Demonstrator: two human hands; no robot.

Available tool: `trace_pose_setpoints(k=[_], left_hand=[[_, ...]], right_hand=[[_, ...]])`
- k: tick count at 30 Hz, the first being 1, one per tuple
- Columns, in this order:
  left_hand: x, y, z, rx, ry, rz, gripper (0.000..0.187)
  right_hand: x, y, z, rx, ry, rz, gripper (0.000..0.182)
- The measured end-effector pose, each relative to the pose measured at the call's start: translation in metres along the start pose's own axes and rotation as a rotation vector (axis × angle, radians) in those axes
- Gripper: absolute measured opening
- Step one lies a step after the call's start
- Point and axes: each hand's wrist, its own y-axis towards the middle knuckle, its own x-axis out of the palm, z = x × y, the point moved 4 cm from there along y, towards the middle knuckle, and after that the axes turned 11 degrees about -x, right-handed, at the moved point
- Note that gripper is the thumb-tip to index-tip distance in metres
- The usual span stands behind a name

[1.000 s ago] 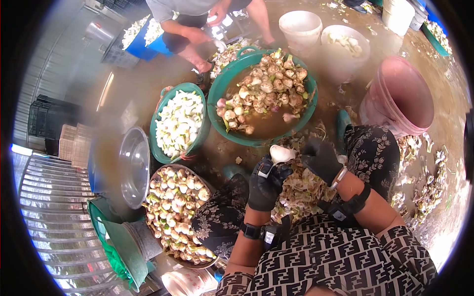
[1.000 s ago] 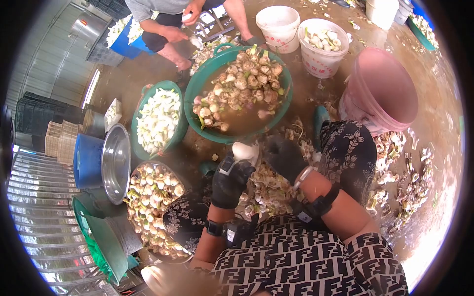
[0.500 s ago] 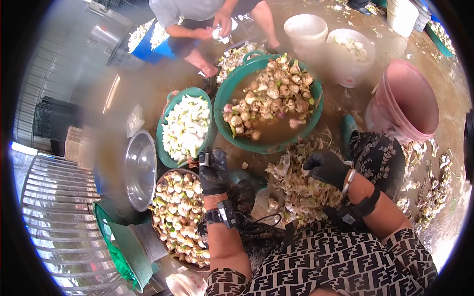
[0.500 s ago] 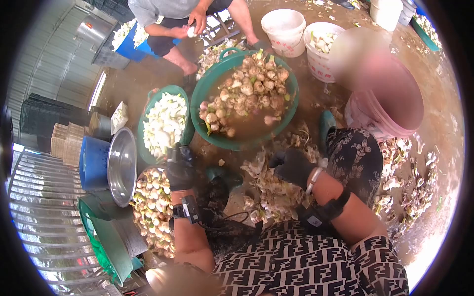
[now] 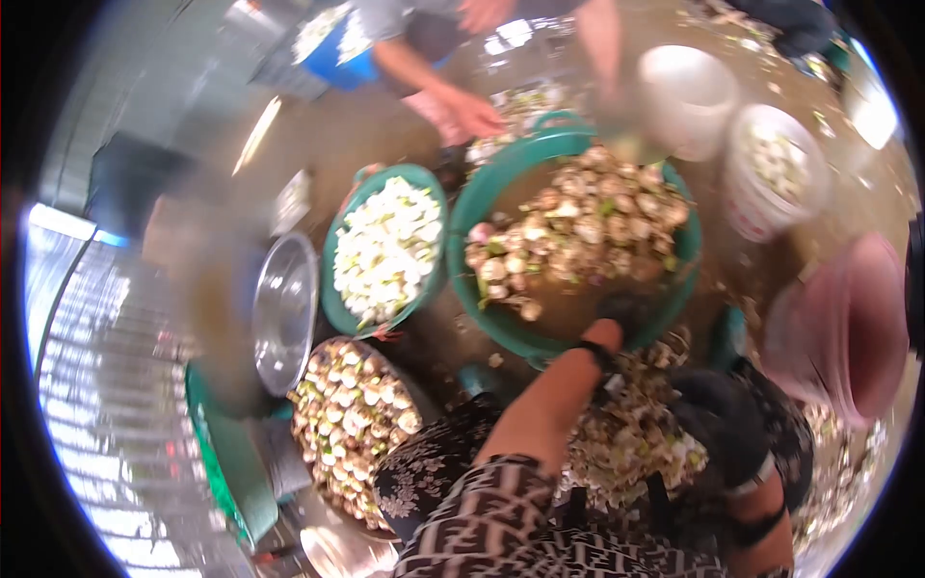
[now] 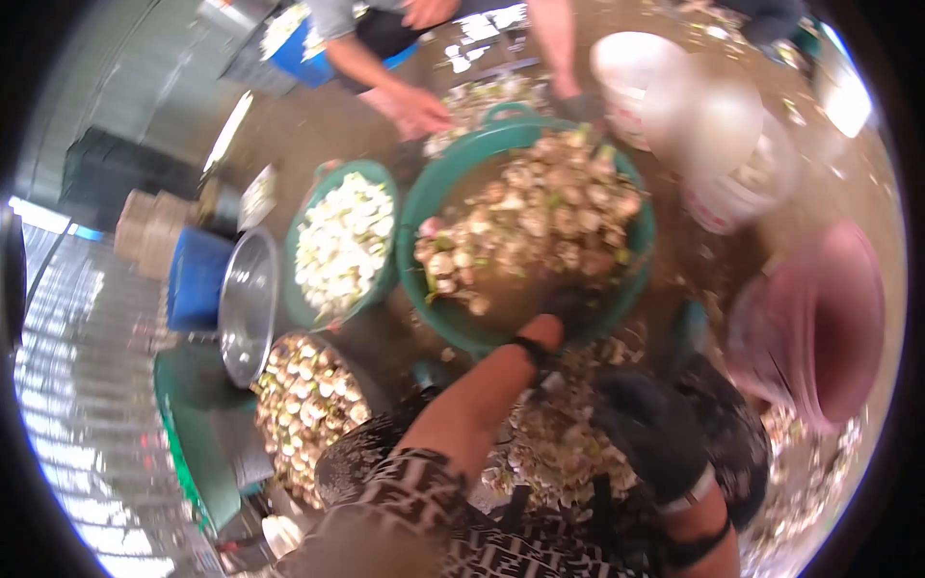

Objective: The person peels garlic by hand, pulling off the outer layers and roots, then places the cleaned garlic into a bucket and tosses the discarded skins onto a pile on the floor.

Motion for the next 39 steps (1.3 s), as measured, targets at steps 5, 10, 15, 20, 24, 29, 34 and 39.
trace_pose_setpoints(k=[5, 10, 15, 20, 24, 29, 34, 39], left_hand=[[-0.082, -0.056, 0.051, -0.229, 0.074, -0.038, 0.047], [-0.051, -0.046, 0.006, -0.167, 0.282, -0.069, 0.045], [-0.022, -0.052, -0.075, -0.456, 0.095, -0.056, 0.051], [-0.014, -0.024, -0.107, -0.636, -0.037, 0.011, 0.038], [-0.007, -0.016, -0.099, -0.503, 0.259, 0.029, 0.030], [-0.035, -0.032, -0.084, -0.455, 0.187, -0.015, 0.028], [-0.107, -0.106, -0.034, -0.219, 0.200, 0.061, 0.022], [-0.109, -0.219, 0.016, 0.154, -1.415, 0.011, 0.029]], right_hand=[[-0.009, 0.003, 0.008, 0.178, 0.056, 0.051, 0.027], [0.002, -0.004, 0.007, 0.080, 0.027, 0.096, 0.026], [0.011, -0.010, 0.003, 0.067, 0.053, 0.029, 0.025], [0.023, -0.007, -0.007, 0.092, 0.070, 0.029, 0.024], [0.024, 0.000, 0.008, 0.107, -0.003, -0.006, 0.025], [0.028, 0.010, 0.010, 0.218, 0.060, 0.022, 0.026], [0.031, 0.007, 0.014, 0.073, -0.043, -0.028, 0.029], [0.067, 0.015, -0.004, -0.492, -0.156, -0.123, 0.055]])
